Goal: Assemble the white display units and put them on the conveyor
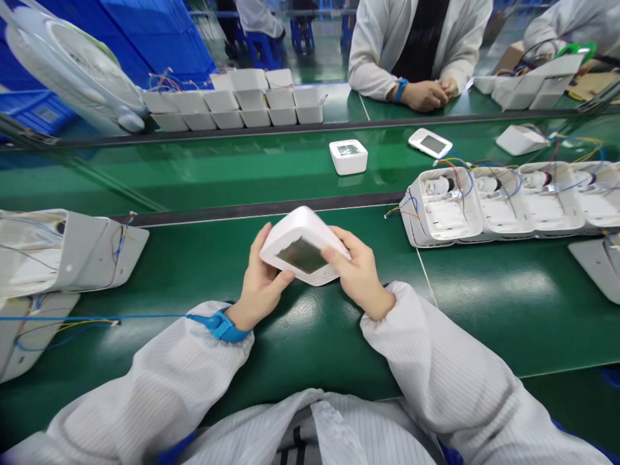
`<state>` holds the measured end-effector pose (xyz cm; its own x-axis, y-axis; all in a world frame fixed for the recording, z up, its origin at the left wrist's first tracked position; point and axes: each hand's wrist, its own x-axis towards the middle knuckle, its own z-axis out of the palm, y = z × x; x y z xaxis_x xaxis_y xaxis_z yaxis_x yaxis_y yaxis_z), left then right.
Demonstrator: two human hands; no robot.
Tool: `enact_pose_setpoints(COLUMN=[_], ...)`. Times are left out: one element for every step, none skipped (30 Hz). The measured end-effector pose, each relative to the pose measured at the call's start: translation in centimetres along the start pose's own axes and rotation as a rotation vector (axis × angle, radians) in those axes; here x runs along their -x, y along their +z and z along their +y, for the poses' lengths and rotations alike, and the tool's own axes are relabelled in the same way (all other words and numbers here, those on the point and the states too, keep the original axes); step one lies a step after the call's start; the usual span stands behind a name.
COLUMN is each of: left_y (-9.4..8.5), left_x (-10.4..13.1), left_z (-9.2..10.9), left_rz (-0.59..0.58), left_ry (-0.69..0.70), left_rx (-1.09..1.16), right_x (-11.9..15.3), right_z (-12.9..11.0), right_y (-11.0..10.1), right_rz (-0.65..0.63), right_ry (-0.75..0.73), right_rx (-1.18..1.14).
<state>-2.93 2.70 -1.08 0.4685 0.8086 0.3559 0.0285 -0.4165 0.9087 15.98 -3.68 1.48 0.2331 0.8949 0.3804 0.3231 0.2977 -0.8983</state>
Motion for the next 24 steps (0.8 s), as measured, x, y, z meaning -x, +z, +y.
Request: enact_pose_setpoints(left_y=[0.1,0.1,0.2,0.2,0.2,0.2,0.1,0.0,-0.2,-0.4,-0.7,-1.1,-1.7,-2.3,-3.1,-3.9,-4.7,-5.6,-6.4,-7.2,-8.0,-8.7,-9.4,-10.0], left_x=[-0.1,-0.1,-0.2,-0.3,-0.5,-0.6,-0.9,-1.2,-1.6,-2.1,-2.7,-3.4,-4.2,-5.2,-6.2,-7.4,-8.6,-9.8,-11.0,-12.1,-13.1,-13.9,-14.5,-14.9], left_z=[-0.1,0.0,0.1,0.2,0.4,0.5,0.6,0.5,0.4,0.1,-0.2,-0.6,-1.1,-1.6,-2.1,-2.6,-3.2,-3.8,-4.5,-5.2,-5.9,-6.6,-7.4,-8.0], left_rz=[-0.058,-0.114,-0.152,-0.159,-0.135,-0.095,-0.049,0.001,0.057,0.115,0.169,0.218,0.257,0.288,0.319,0.361,0.389,0.407,0.432,0.449,0.459,0.468,0.468,0.470], left_ry=[-0.052,-0.100,-0.140,-0.172,-0.202,-0.233,-0.265,-0.299,-0.330,-0.353,-0.364,-0.363,-0.353,-0.342,-0.333,-0.322,-0.310,-0.297,-0.278,-0.262,-0.251,-0.240,-0.227,-0.205], left_rx=[0.047,0.086,0.122,0.159,0.205,0.262,0.322,0.377,0.419,0.445,0.453,0.441,0.408,0.361,0.306,0.245,0.216,0.202,0.188,0.175,0.160,0.138,0.109,0.070], right_x=[-0.1,-0.2,-0.3,-0.5,-0.6,-0.7,-0.7,-0.8,-0.8,-0.8,-0.8,-0.8,-0.7,-0.7,-0.7,-0.7,-0.7,-0.8,-0.8,-0.8,-0.9,-0.9,-0.8,-0.8], right_z=[0.4,0.8,1.1,1.3,1.4,1.4,1.3,1.2,1.1,0.9,0.7,0.6,0.6,0.5,0.5,0.6,0.7,0.8,0.9,1.0,1.1,1.2,1.2,1.3], right_y=[0.1,0.2,0.3,0.3,0.3,0.2,0.2,0.1,0.1,0.1,0.1,0.2,0.3,0.4,0.4,0.5,0.6,0.6,0.6,0.6,0.6,0.6,0.7,0.7], right_rz=[-0.003,-0.035,-0.088,-0.146,-0.201,-0.251,-0.292,-0.322,-0.347,-0.369,-0.388,-0.404,-0.421,-0.436,-0.448,-0.452,-0.453,-0.450,-0.444,-0.439,-0.437,-0.439,-0.444,-0.448], right_ry=[0.080,0.141,0.180,0.201,0.205,0.197,0.184,0.171,0.162,0.156,0.153,0.150,0.143,0.131,0.116,0.098,0.081,0.068,0.060,0.057,0.055,0.052,0.048,0.042], right_rx=[-0.063,-0.087,-0.067,-0.020,0.032,0.070,0.084,0.079,0.066,0.059,0.066,0.087,0.118,0.150,0.177,0.197,0.207,0.210,0.210,0.210,0.211,0.212,0.215,0.221])
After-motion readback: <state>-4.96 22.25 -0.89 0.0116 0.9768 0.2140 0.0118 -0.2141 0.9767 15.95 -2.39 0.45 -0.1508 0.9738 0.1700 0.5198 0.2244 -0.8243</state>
